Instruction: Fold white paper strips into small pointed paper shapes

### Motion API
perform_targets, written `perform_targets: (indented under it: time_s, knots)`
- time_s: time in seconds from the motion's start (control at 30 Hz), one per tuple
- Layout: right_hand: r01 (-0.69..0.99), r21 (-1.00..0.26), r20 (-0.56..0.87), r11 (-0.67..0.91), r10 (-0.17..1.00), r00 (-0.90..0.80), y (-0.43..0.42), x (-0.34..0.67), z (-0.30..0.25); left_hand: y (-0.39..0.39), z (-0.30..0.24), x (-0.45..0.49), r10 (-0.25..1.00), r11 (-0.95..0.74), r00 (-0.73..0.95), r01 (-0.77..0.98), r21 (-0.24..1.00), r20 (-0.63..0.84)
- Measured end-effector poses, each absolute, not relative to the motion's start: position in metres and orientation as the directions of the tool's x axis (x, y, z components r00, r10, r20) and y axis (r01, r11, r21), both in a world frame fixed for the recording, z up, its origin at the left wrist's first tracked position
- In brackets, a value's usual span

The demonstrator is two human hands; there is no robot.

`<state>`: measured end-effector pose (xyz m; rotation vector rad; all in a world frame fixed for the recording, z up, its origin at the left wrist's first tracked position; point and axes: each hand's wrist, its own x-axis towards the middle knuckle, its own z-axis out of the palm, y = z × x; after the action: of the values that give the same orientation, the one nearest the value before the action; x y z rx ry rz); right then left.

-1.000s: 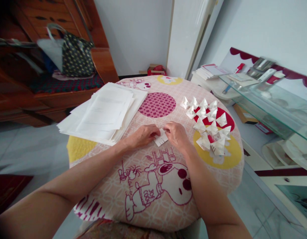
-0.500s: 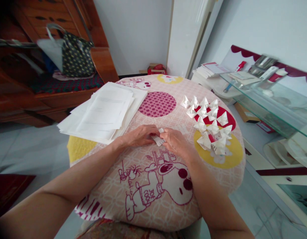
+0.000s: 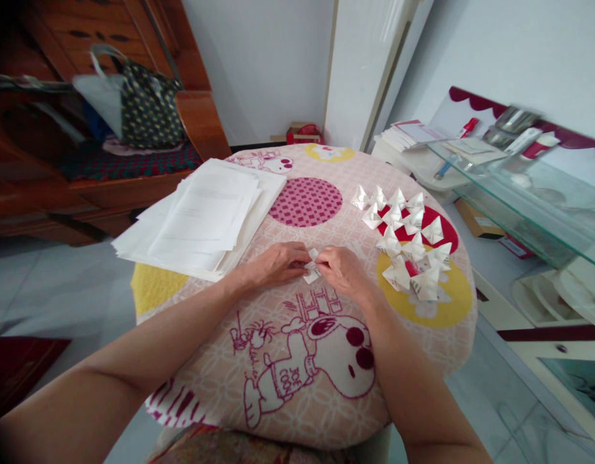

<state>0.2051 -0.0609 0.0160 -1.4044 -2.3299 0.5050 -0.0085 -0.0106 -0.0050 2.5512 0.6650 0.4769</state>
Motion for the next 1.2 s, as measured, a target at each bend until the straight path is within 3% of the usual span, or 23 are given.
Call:
perform_targets:
  time_s: [0.17, 0.37, 0.53, 0.87, 1.2]
  knots:
    - [0.774, -0.524, 0.068, 0.355, 0.924, -0.377, -0.058, 0.21, 0.016, -0.014, -0.006, 0.0, 0.616, -0.722, 0.758, 0.436, 0.537, 0.214]
    - [0.789, -0.581, -0.025, 0.201, 0.964, -0.264, -0.054, 0.211, 0.017, -0.009, -0.002, 0.008, 0.764, -0.561, 0.637, 0.582, 0.589, 0.097]
    - [0.762, -0.644, -0.12, 0.067, 0.975, -0.187, -0.052, 0.213, 0.019, -0.007, 0.0, 0.012, 0.798, -0.507, 0.601, 0.633, 0.585, 0.041]
    - [0.779, -0.627, -0.2, -0.035, 0.973, -0.118, -0.049, 0.209, 0.019, -0.007, 0.004, 0.014, 0.826, -0.476, 0.563, 0.651, 0.591, 0.046]
    - [0.717, -0.672, -0.307, -0.184, 0.951, -0.044, -0.051, 0.21, 0.025, -0.011, 0.007, 0.024, 0.894, -0.38, 0.446, 0.796, 0.471, -0.032]
